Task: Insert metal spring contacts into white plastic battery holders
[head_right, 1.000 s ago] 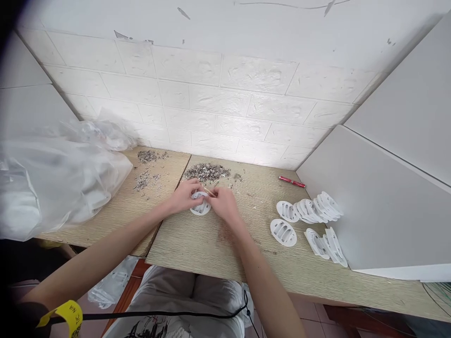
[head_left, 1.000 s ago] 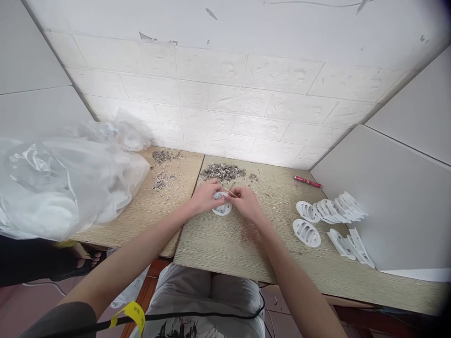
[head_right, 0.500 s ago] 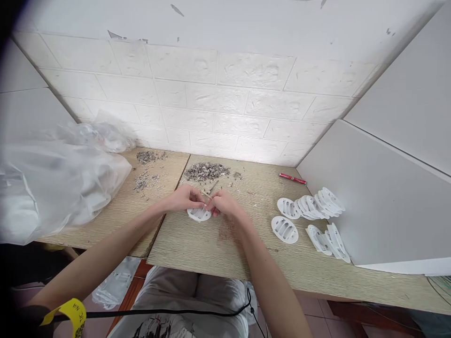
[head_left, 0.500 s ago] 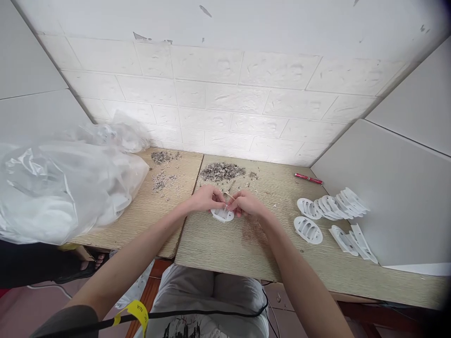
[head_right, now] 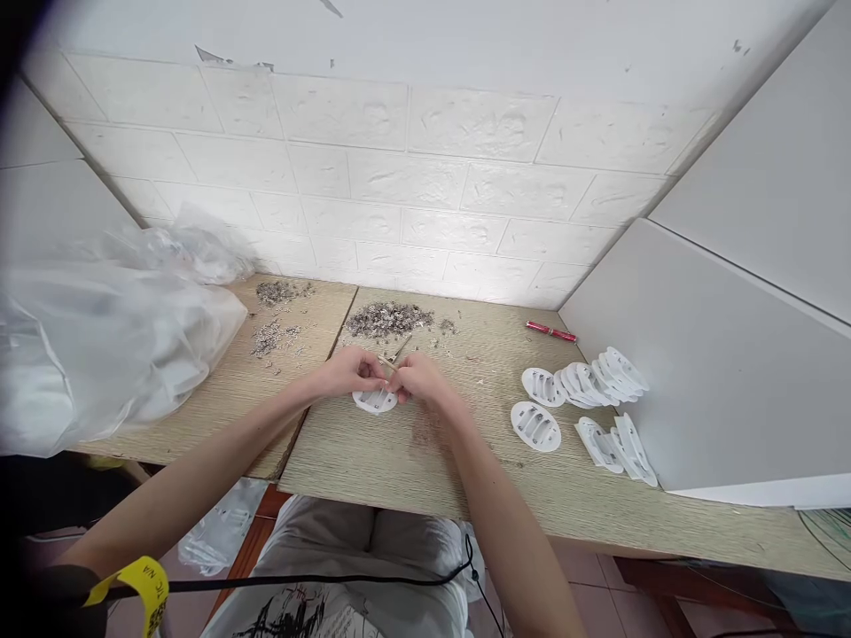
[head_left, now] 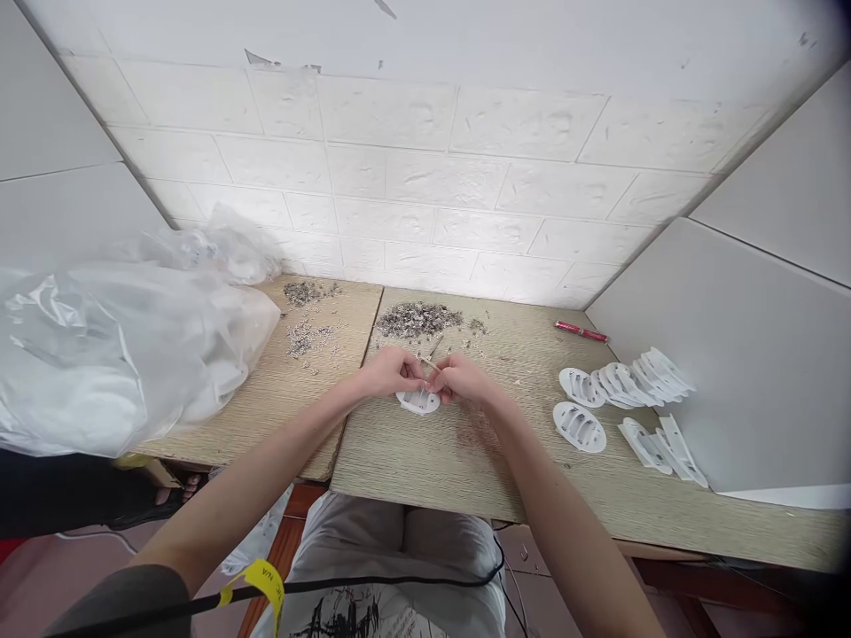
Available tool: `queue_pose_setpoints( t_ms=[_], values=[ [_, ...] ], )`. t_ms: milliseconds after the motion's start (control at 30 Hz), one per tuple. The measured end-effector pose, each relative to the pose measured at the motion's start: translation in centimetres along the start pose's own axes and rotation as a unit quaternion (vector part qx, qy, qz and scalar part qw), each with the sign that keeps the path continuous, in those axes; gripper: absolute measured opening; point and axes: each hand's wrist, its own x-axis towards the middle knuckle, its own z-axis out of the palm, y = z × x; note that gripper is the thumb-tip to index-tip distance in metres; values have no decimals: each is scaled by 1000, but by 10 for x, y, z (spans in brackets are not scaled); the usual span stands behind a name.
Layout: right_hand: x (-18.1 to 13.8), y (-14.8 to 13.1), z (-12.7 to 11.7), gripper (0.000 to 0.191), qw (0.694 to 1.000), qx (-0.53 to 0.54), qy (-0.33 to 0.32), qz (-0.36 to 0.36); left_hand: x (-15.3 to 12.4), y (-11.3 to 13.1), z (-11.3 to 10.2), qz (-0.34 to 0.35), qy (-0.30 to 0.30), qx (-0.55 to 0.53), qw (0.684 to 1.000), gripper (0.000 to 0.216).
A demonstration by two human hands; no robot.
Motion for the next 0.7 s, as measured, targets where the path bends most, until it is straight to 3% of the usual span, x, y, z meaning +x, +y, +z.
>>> queue_pose_setpoints(
  t_ms=[167, 400, 700],
  values=[
    [2, 1, 0, 8, 999, -42, 9, -14, -1, 0, 1, 10, 3, 25, 1000, 12],
    [3, 5, -1, 15, 986, -154, -2, -65, -2, 2, 2, 73, 7, 137, 988, 17],
    [3, 8, -9, 16, 979, -149, -65, -119, -1, -2, 3, 101, -8, 150, 983, 20]
  ],
)
